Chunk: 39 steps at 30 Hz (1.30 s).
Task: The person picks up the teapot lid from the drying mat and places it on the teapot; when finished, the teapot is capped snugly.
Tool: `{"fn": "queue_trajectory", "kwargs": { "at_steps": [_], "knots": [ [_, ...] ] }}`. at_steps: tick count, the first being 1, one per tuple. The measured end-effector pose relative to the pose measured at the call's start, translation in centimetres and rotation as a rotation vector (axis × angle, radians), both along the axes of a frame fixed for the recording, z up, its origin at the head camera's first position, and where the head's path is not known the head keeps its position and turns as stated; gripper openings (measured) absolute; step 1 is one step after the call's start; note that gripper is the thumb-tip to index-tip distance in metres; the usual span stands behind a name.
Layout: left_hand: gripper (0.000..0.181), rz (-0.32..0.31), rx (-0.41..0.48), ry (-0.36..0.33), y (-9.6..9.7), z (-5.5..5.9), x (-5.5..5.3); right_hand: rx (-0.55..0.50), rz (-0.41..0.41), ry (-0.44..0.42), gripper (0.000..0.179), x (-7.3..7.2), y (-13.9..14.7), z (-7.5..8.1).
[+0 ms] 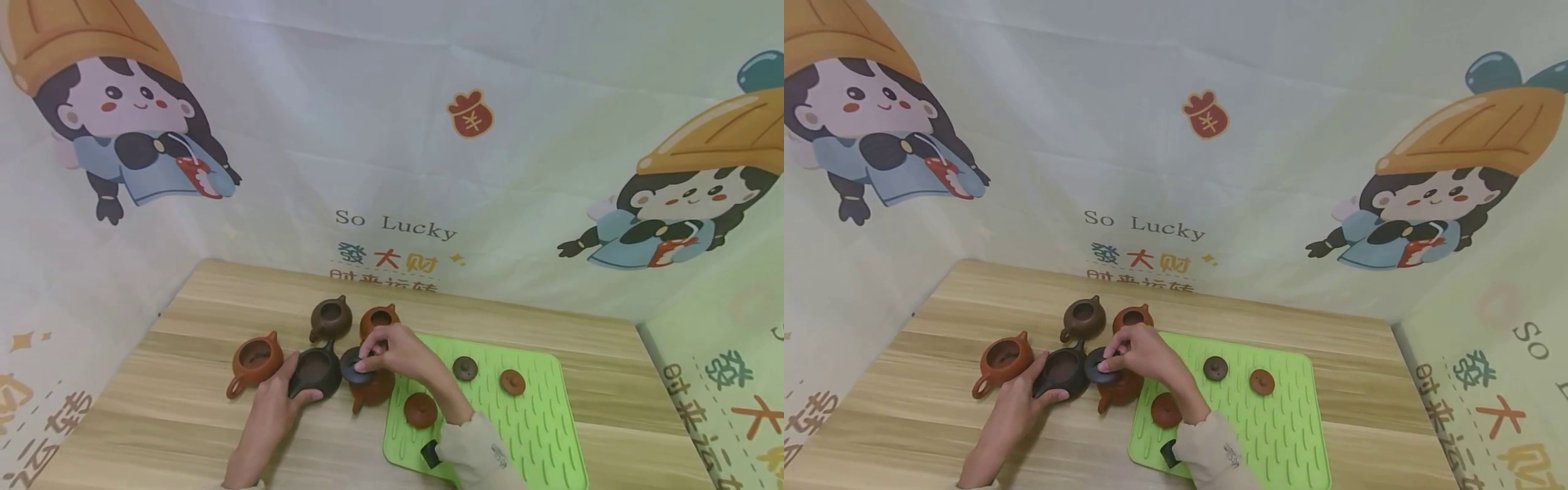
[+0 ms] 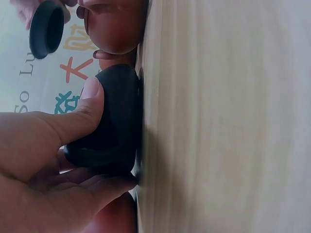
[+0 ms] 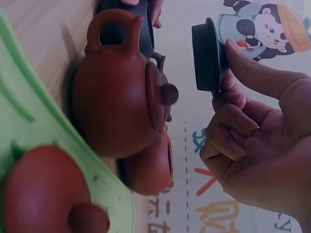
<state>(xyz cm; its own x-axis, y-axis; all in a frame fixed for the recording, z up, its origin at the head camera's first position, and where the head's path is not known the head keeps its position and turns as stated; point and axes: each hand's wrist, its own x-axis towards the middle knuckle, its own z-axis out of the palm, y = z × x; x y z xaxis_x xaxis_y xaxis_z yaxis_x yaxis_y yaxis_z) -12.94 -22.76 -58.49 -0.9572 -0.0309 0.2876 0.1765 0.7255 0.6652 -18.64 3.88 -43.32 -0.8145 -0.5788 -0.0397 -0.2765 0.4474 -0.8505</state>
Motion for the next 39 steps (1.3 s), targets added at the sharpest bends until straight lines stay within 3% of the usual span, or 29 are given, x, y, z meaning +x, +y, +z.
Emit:
{"fn": "queue_trajectory", "kwargs": {
  "at_steps": [7,14,27,39],
  "knots": [
    [0.088,0.002,0.004,-0.002,0.1,0.2,0.0,0.009,0.024,0.016,0.014,-0.7,-1.5,0.0],
    [0.088,0.001,-0.004,-0.038,-0.1,0.3,0.3,0.061,-0.003,0.055,0.013,-0.9,-3.8,0.3],
    [0.082,0.001,0.018,-0.065,0.1,0.8,0.2,0.076,-0.028,0.026,0.013,-0.7,-7.6,-1.3],
    [0.082,0.001,-0.006,0.021,0.1,0.5,0.2,0.109,-0.029,0.026,0.012,-0.8,-8.8,-1.9]
  ]
}}
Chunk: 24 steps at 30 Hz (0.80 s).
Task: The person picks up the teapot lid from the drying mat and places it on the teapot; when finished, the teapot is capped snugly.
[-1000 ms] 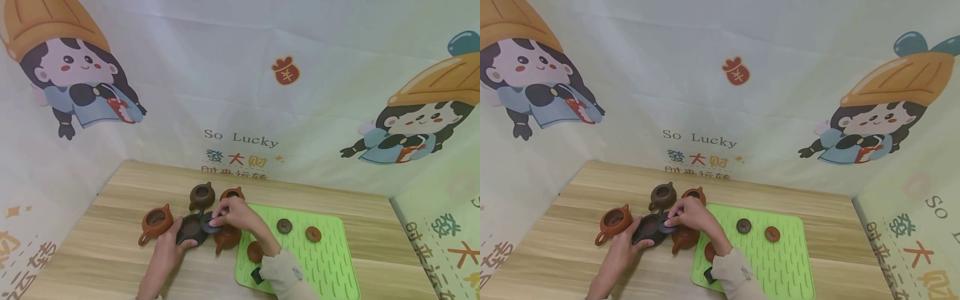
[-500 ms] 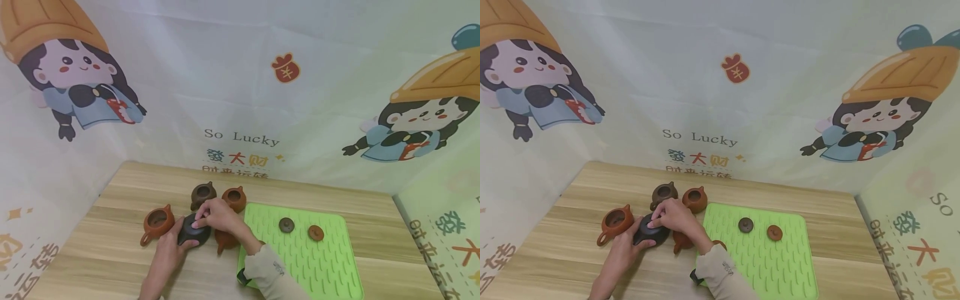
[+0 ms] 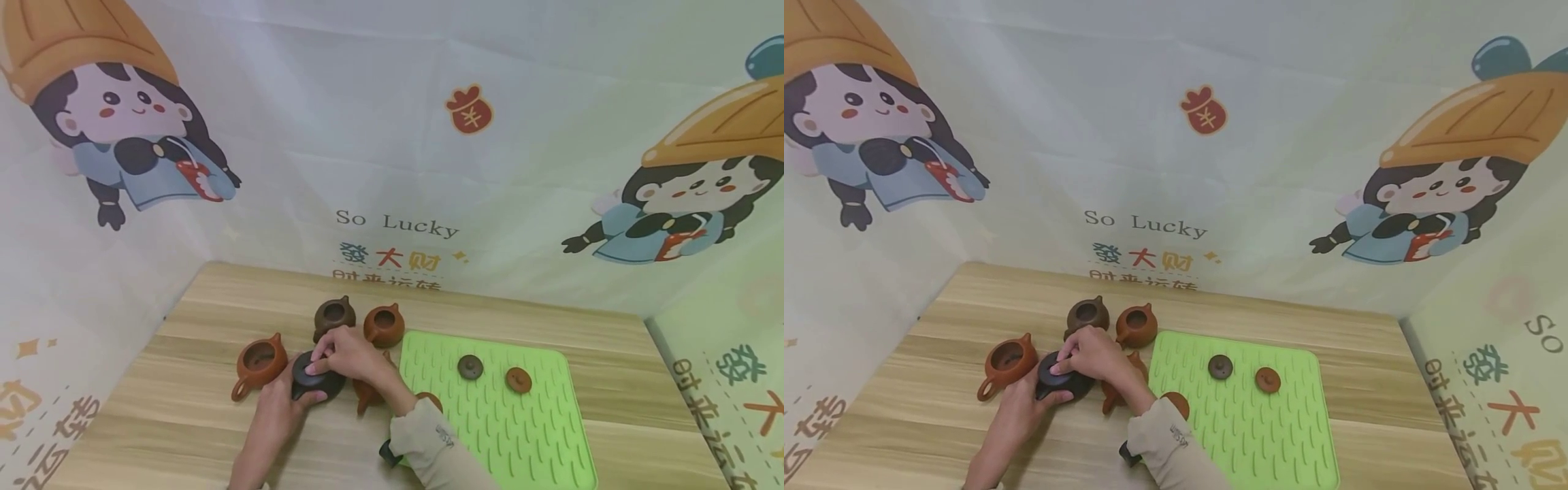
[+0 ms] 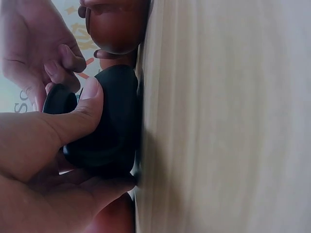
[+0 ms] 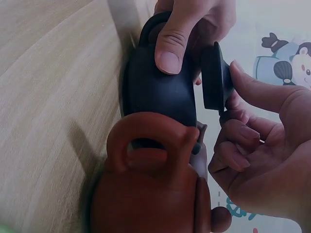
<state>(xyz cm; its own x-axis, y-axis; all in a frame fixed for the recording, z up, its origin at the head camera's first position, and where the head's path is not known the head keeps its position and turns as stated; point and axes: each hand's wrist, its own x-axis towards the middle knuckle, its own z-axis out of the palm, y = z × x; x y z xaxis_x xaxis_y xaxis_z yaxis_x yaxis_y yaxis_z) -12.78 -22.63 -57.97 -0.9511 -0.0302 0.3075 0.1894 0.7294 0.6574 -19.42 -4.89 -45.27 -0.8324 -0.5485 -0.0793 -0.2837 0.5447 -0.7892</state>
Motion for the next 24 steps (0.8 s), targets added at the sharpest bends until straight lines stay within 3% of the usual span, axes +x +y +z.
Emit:
{"fn": "queue_trajectory", "kwargs": {
  "at_steps": [8,24],
  "knots": [
    [0.079,-0.007,0.016,-0.045,0.08,-0.19,-0.02,-0.032,0.004,-0.037,0.012,0.04,0.55,-0.74],
    [0.081,-0.002,0.018,-0.029,0.37,0.59,0.27,-0.043,-0.028,-0.050,0.010,-0.14,0.44,-0.91]
  ]
}}
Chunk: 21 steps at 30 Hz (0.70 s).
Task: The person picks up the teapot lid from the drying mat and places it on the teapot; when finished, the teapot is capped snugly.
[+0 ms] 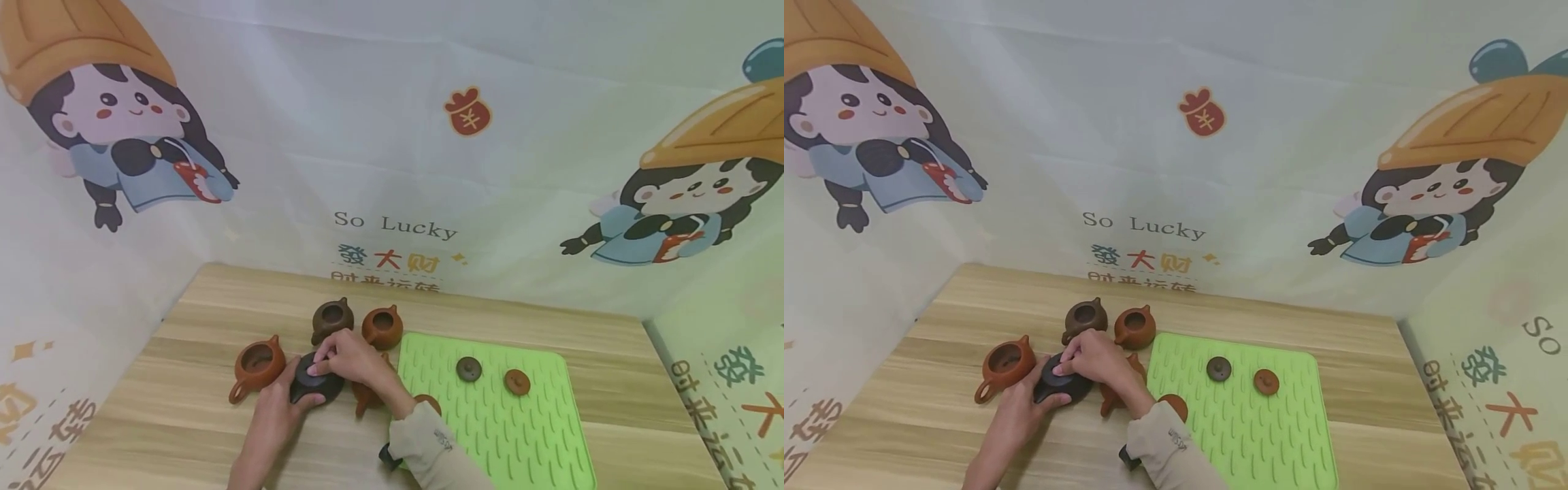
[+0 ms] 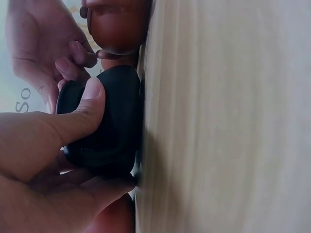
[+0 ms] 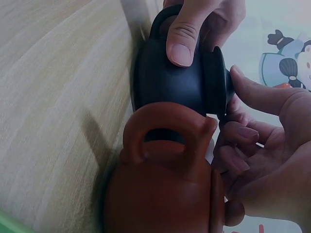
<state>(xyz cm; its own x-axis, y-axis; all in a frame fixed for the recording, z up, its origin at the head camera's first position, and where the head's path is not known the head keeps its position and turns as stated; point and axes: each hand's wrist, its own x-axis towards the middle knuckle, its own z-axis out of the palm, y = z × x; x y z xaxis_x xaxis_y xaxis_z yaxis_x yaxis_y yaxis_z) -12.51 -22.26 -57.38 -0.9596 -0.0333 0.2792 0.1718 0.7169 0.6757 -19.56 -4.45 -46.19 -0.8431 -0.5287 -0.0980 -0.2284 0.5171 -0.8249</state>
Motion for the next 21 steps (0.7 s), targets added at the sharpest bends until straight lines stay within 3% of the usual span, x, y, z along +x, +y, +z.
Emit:
{"fn": "queue_trajectory", "kwargs": {
  "at_steps": [12,21],
  "knots": [
    [0.083,0.004,-0.001,-0.032,0.0,0.2,0.0,0.015,-0.040,0.023,0.011,0.0,-0.2,-0.6],
    [0.085,0.008,-0.014,-0.036,-0.3,-0.1,0.1,0.055,-0.093,0.097,0.016,1.2,-0.4,-0.7]
  ]
}}
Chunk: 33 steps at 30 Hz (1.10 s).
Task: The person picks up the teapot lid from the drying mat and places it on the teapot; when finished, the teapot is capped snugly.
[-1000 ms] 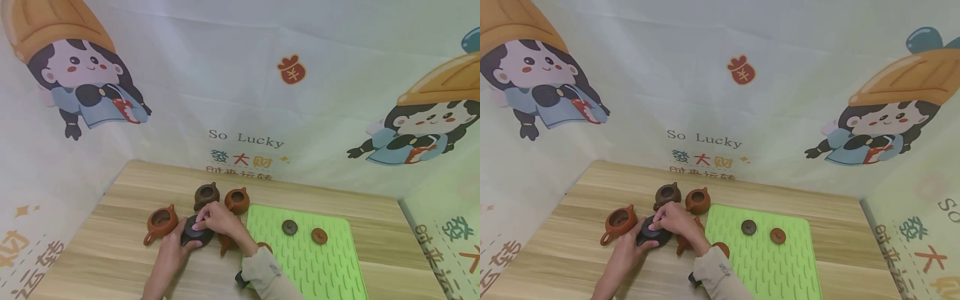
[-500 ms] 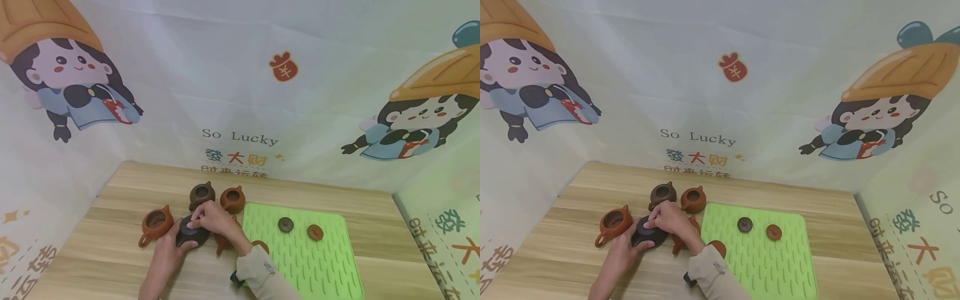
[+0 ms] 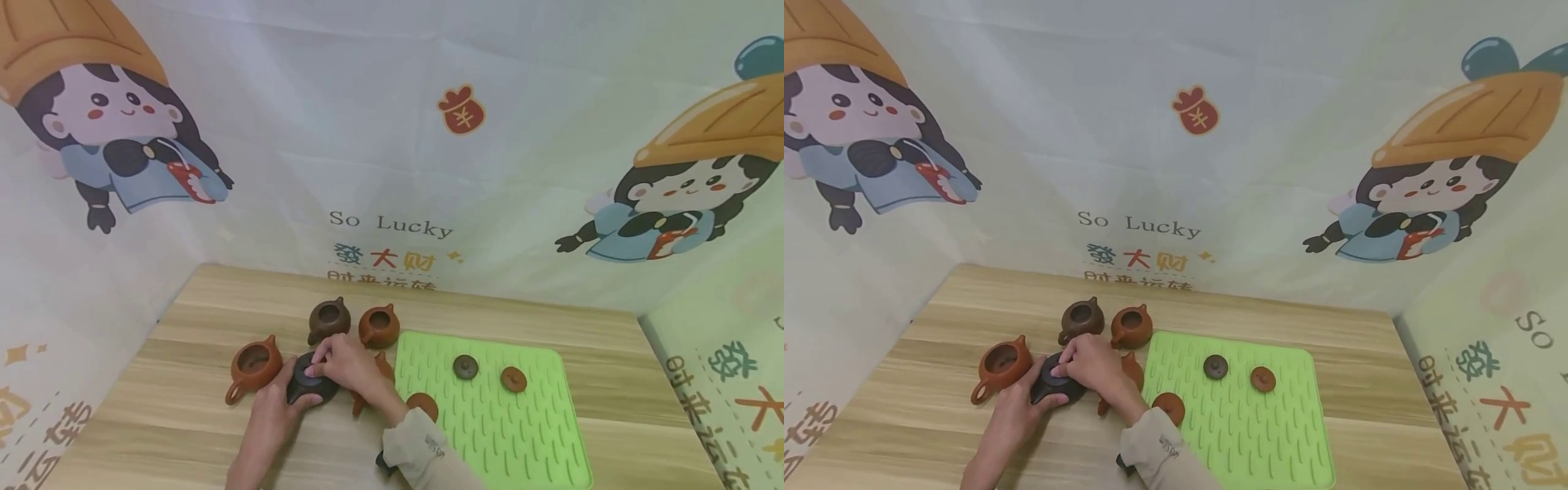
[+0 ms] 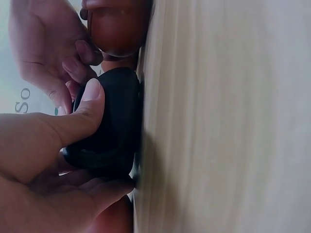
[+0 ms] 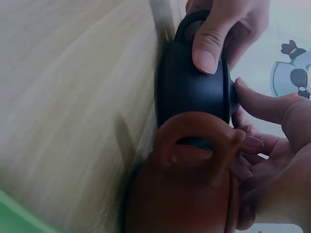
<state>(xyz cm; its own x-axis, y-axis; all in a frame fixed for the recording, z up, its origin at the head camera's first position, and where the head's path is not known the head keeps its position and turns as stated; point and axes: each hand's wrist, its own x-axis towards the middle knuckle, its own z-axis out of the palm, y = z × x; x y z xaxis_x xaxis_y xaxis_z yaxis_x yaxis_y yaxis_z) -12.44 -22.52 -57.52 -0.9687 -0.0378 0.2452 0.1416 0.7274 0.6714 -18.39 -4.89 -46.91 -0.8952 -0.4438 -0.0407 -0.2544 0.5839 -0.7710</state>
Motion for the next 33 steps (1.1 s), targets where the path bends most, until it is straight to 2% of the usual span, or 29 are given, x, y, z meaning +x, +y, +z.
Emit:
{"fn": "queue_trajectory", "kwargs": {
  "at_steps": [2,3,7,9,10,14,18,19,22,25,26,27,29,32,33],
  "knots": [
    [0.085,-0.004,0.002,0.005,0.0,-0.1,-0.2,0.006,-0.001,0.039,0.019,0.2,0.4,0.1],
    [0.086,-0.005,0.002,0.006,0.0,-0.2,-0.2,0.006,0.002,0.096,0.023,-0.1,0.7,-1.1],
    [0.088,0.000,-0.002,0.007,-0.2,-0.6,-0.1,-0.053,0.059,0.158,0.025,0.5,3.4,0.2],
    [0.090,-0.006,-0.010,-0.003,-0.2,-0.7,-0.1,-0.079,0.087,0.156,0.022,0.9,5.8,1.0],
    [0.092,-0.008,-0.012,-0.011,-0.2,-0.7,-0.1,-0.089,0.098,0.113,0.017,1.7,7.2,2.6],
    [0.099,-0.023,-0.014,-0.039,0.0,-0.7,0.0,-0.057,0.105,0.053,0.013,2.8,12.8,2.9],
    [0.100,-0.039,-0.011,0.006,0.2,-0.6,0.2,-0.052,0.127,0.002,0.016,3.8,16.7,1.9],
    [0.100,-0.044,-0.017,0.024,0.1,-0.5,0.2,-0.059,0.154,0.030,0.019,3.5,17.6,0.5],
    [0.096,-0.047,-0.035,0.139,-0.9,-0.1,0.0,-0.087,0.175,0.016,0.021,3.8,18.4,-0.6],
    [0.088,-0.018,-0.047,0.225,-1.3,4.1,1.0,-0.096,0.163,-0.014,0.017,4.3,18.5,-1.4],
    [0.086,0.001,-0.052,0.238,-1.6,5.4,1.3,-0.095,0.138,-0.057,0.015,4.9,18.2,-0.4],
    [0.084,0.019,-0.051,0.233,-2.0,6.7,1.5,-0.095,0.130,-0.062,0.014,5.0,18.1,-0.5],
    [0.083,0.054,-0.059,0.172,-2.7,9.3,2.0,-0.098,0.122,-0.068,0.014,5.1,18.1,-0.7],
    [0.086,0.083,-0.073,0.060,-5.3,8.6,1.6,-0.107,0.122,-0.070,0.014,5.1,18.1,-1.0],
    [0.086,0.097,-0.083,0.045,-6.2,7.7,1.3,-0.112,0.123,-0.073,0.015,5.2,18.1,-1.1]
  ]
}}
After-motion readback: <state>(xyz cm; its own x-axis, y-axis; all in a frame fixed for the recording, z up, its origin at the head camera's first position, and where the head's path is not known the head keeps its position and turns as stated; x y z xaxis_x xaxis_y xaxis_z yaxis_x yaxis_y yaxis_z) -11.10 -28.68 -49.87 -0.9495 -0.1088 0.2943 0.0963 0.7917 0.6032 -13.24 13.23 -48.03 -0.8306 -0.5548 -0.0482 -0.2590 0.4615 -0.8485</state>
